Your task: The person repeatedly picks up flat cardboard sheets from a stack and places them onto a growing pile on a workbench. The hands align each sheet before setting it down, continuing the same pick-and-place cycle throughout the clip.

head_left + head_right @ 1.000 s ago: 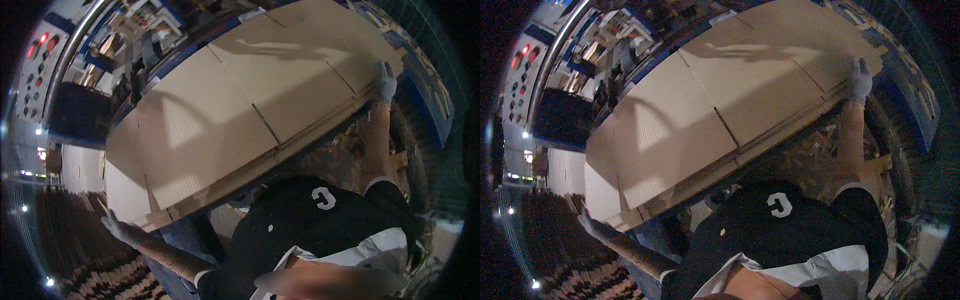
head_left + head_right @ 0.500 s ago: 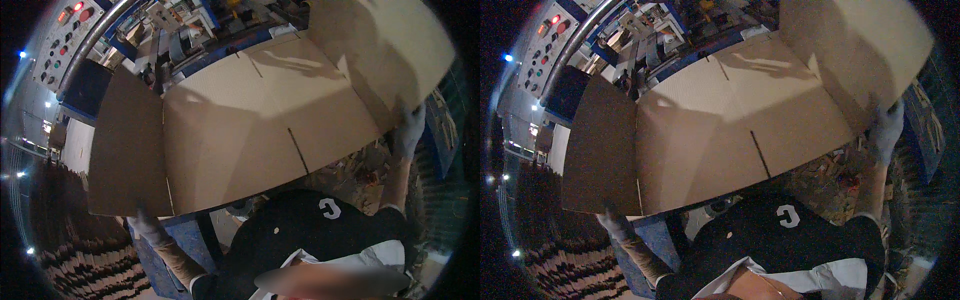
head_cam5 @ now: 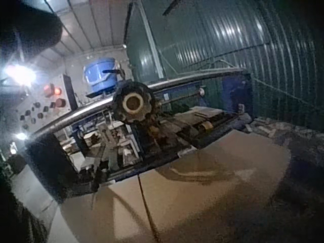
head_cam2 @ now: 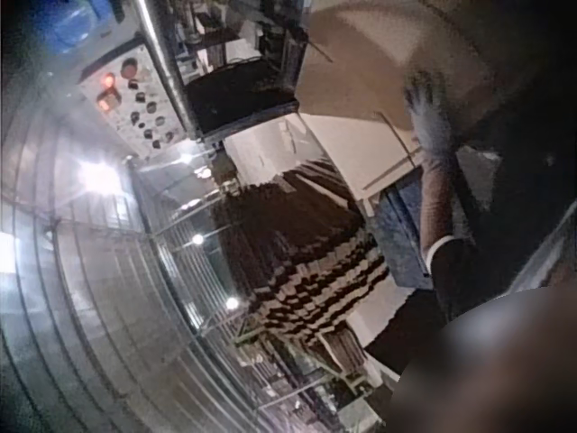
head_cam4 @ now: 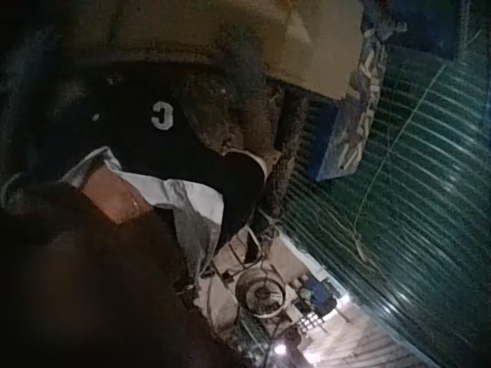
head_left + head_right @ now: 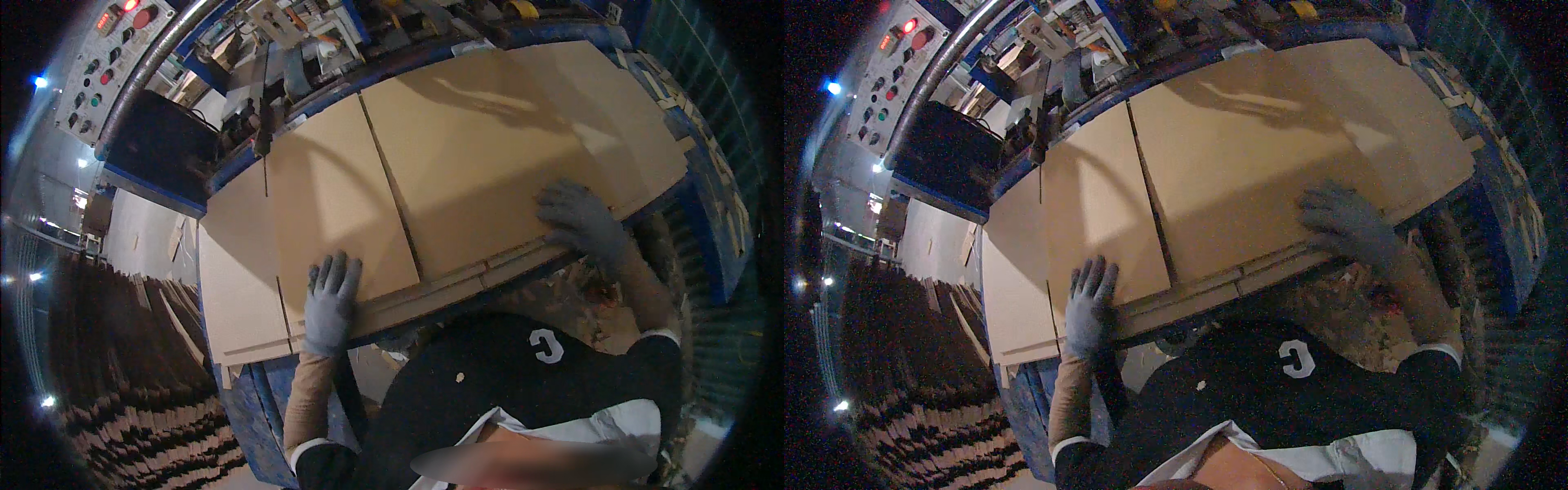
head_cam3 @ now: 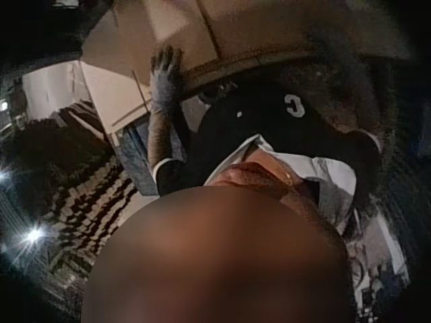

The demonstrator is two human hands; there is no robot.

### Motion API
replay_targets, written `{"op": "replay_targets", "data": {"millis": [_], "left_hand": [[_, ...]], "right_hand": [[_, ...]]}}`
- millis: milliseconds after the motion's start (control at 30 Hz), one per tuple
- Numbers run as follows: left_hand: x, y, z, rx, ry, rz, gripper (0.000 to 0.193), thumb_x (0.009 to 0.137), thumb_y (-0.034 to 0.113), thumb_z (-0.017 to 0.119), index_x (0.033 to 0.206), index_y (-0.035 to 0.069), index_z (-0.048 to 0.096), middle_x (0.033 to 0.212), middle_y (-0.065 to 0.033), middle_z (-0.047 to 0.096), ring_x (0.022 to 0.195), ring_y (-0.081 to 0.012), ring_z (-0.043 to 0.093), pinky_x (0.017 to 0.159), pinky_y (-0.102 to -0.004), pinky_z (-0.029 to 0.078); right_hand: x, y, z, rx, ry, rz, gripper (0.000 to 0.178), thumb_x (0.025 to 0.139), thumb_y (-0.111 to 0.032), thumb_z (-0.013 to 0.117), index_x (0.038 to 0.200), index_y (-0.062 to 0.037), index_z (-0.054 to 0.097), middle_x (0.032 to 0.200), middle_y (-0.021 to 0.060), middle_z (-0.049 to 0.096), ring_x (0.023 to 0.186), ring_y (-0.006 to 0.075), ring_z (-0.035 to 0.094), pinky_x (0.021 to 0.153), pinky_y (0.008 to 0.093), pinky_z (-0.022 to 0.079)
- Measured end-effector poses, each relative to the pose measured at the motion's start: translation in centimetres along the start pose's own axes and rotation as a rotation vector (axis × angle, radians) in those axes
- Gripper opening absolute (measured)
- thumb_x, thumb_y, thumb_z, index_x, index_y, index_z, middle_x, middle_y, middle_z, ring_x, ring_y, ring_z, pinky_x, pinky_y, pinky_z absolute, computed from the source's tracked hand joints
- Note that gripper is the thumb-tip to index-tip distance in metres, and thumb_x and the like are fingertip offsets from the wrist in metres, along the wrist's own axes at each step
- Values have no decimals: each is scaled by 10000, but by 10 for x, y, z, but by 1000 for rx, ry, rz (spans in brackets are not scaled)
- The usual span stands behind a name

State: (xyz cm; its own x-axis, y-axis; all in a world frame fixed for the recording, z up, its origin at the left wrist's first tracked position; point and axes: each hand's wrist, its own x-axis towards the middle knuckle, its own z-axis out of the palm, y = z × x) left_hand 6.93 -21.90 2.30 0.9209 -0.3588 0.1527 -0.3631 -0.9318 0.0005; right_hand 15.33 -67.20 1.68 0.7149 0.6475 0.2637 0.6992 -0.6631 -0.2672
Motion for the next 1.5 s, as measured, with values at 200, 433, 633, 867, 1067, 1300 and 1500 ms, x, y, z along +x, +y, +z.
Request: {"op": "replay_targets", "data": {"millis": [200, 433, 633, 867, 1067, 1300, 1500], "left_hand": [[53, -72, 31, 18, 285, 51, 651, 723, 128, 644, 1346, 120, 459, 1363, -171, 465, 1255, -382, 438, 1064, -539, 299], [71, -119, 24, -14, 371, 40, 703, 681, 57, 682, 1348, 99, 462, 1362, -203, 460, 1263, -376, 435, 1071, -491, 325], [52, -64, 25, -2, 333, -86, 672, 707, 116, 723, 1327, 53, 473, 1353, -218, 469, 1259, -406, 431, 1063, -483, 336], [171, -106, 40, -12, 380, -163, 679, 824, 290, 623, 1409, 87, 346, 1374, -190, 431, 1310, -347, 366, 1063, -536, 268], [124, -94, 46, -61, 460, -628, 883, 810, 365, 662, 1442, -27, 186, 1481, -263, 233, 1377, -437, 206, 1110, -532, 205], [-88, -93, 6, -342, 832, -1527, 906, 825, 426, 620, 1374, -173, 219, 1440, -348, 253, 1386, -419, 199, 1143, -410, 181], [-103, -96, 15, -361, 720, -1565, 910, 810, 398, 627, 1369, -187, 210, 1437, -361, 244, 1364, -424, 253, 1123, -391, 230]], "right_hand": [[73, 35, 15, -92, 15, -215, 399, 812, -373, 637, 1096, -92, 621, 1278, 130, 535, 1223, 324, 454, 1035, 459, 335], [107, 12, 24, -280, -3, -372, 402, 808, -384, 621, 1095, -107, 578, 1187, 112, 566, 1167, 304, 497, 988, 447, 378], [86, 49, 3, -441, -36, -205, 367, 793, -350, 657, 1060, -105, 594, 1181, 88, 579, 1112, 298, 536, 969, 431, 403], [177, 102, 32, -375, 210, -82, 445, 772, -297, 675, 1153, -84, 588, 1188, 123, 581, 1154, 328, 499, 966, 447, 402], [143, 75, 11, -311, 149, 159, 381, 825, -214, 606, 1190, -103, 589, 1227, 168, 567, 1191, 354, 482, 998, 445, 389], [-75, 104, -14, -771, 265, 663, 433, 908, -202, 520, 1336, -185, 455, 1347, 158, 471, 1240, 354, 446, 996, 433, 412], [-144, 171, 25, -920, -116, 975, 480, 961, -262, 453, 1429, -248, 350, 1417, 160, 385, 1262, 395, 407, 1015, 456, 402]]}}
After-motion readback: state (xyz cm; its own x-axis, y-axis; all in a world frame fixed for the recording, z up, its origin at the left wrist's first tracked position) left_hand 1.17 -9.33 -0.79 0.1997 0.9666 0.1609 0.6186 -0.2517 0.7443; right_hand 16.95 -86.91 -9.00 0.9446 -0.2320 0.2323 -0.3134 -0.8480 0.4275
